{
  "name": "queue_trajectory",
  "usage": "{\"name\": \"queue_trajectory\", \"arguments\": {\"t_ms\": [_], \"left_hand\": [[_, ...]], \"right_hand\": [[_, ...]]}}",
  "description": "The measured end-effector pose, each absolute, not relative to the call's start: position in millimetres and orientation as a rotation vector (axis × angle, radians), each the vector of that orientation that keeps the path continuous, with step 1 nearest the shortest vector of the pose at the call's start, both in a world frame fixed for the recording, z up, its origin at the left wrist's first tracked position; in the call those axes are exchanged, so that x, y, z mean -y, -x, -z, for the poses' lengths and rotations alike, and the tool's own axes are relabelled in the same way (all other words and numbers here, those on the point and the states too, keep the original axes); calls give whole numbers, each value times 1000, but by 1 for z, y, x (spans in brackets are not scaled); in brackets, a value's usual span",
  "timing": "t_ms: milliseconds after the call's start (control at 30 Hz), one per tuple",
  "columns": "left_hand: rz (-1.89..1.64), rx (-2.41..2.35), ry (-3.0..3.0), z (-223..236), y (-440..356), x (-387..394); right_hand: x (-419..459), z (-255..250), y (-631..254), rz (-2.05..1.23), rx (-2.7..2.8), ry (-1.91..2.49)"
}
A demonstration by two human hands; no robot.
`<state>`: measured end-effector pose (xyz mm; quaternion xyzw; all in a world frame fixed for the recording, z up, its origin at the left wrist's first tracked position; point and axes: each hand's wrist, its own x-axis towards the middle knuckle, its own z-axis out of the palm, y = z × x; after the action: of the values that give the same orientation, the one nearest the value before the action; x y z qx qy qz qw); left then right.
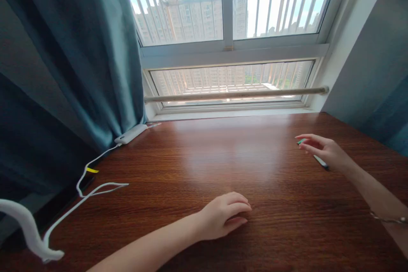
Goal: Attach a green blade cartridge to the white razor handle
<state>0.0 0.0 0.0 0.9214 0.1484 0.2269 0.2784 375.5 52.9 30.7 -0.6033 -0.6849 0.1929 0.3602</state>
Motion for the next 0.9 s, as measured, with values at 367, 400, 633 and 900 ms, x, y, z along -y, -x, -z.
{"name": "queue_trajectory", "arguments": {"t_ms": [367, 400, 633, 900], "left_hand": [[-481, -175, -2998, -3, -28, -22], [-477, -152, -3038, -5, -38, -27], [-438, -93, -3302, -14, -151, -76], [-547, -482, -3436, 15, -285, -100]], "right_hand": [[-83, 65, -513, 373, 1493, 1951], [-85, 69, -514, 341, 1491, 1979], [-89, 82, -525, 226, 1477, 2043], [-90, 77, -509, 180, 1457, 2016]]}}
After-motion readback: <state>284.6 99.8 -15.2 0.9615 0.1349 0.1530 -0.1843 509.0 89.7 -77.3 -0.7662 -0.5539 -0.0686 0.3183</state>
